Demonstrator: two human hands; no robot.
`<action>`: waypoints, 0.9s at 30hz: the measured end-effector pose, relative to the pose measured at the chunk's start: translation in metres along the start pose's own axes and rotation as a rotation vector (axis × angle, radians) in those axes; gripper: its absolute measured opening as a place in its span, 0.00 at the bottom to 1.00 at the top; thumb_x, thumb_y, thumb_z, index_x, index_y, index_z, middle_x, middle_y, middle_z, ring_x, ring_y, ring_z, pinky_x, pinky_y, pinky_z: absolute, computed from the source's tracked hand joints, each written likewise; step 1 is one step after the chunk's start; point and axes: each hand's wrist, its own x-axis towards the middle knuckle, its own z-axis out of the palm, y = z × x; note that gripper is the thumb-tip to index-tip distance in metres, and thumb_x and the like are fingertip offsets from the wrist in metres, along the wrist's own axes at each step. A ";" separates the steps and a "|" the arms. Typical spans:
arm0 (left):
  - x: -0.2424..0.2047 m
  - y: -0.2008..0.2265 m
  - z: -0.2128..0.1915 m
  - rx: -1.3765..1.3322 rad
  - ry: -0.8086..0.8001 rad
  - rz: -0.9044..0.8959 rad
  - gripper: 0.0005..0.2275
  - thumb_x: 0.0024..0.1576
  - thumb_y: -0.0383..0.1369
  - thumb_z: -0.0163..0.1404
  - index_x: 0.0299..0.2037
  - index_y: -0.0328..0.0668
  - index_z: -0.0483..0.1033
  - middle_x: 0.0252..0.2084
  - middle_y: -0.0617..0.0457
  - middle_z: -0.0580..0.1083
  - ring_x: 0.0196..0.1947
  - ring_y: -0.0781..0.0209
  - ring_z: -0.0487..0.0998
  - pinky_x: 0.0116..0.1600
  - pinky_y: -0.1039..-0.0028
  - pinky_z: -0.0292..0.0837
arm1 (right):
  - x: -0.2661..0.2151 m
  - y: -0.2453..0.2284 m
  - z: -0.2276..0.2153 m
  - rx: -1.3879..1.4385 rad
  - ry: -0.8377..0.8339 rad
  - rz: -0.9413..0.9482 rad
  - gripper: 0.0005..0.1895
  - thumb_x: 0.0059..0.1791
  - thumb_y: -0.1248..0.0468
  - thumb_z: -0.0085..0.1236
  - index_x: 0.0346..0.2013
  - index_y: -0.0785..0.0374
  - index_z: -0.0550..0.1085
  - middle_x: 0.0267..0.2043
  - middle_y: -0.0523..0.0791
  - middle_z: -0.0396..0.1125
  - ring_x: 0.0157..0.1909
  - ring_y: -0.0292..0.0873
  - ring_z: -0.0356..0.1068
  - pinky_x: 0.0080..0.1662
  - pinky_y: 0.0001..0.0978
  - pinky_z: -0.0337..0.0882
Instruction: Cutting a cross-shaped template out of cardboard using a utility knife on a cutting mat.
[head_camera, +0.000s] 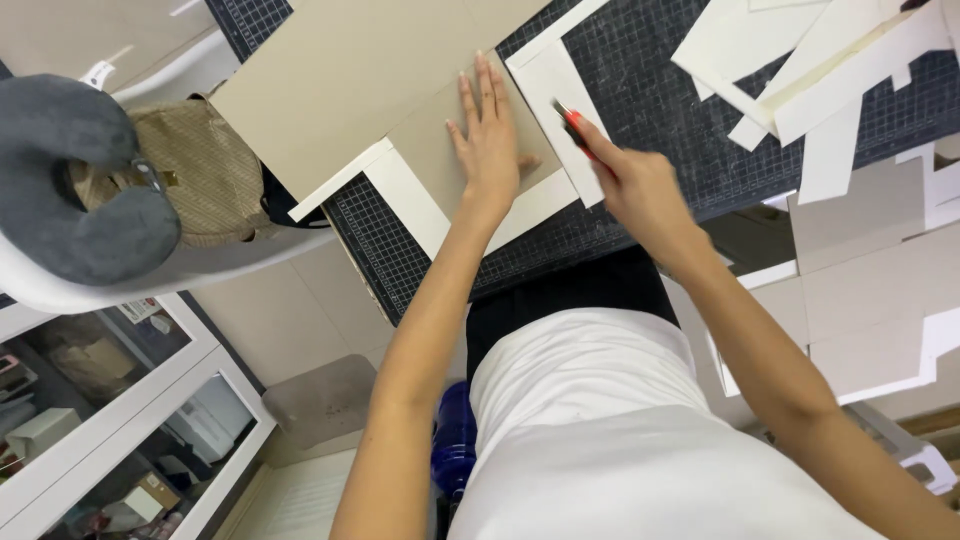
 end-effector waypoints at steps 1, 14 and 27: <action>0.000 -0.002 -0.005 -0.010 0.002 0.001 0.65 0.41 0.57 0.71 0.75 0.38 0.28 0.75 0.50 0.21 0.77 0.42 0.26 0.70 0.37 0.50 | 0.021 0.011 0.014 -0.027 0.061 -0.096 0.31 0.59 0.72 0.48 0.75 0.50 0.56 0.19 0.46 0.57 0.20 0.42 0.54 0.30 0.35 0.58; 0.100 0.023 -0.065 -0.300 0.316 0.169 0.27 0.63 0.31 0.52 0.71 0.36 0.54 0.76 0.42 0.46 0.76 0.44 0.48 0.69 0.43 0.55 | 0.038 0.060 -0.112 0.257 0.143 0.466 0.26 0.56 0.68 0.48 0.70 0.50 0.66 0.26 0.48 0.64 0.15 0.42 0.61 0.28 0.31 0.71; 0.213 0.077 -0.132 -0.165 -0.147 -0.113 0.58 0.50 0.40 0.68 0.75 0.42 0.23 0.76 0.56 0.20 0.77 0.43 0.25 0.61 0.22 0.54 | 0.276 0.097 -0.054 0.003 0.281 -0.243 0.26 0.59 0.69 0.44 0.73 0.54 0.55 0.30 0.49 0.69 0.29 0.47 0.68 0.35 0.41 0.67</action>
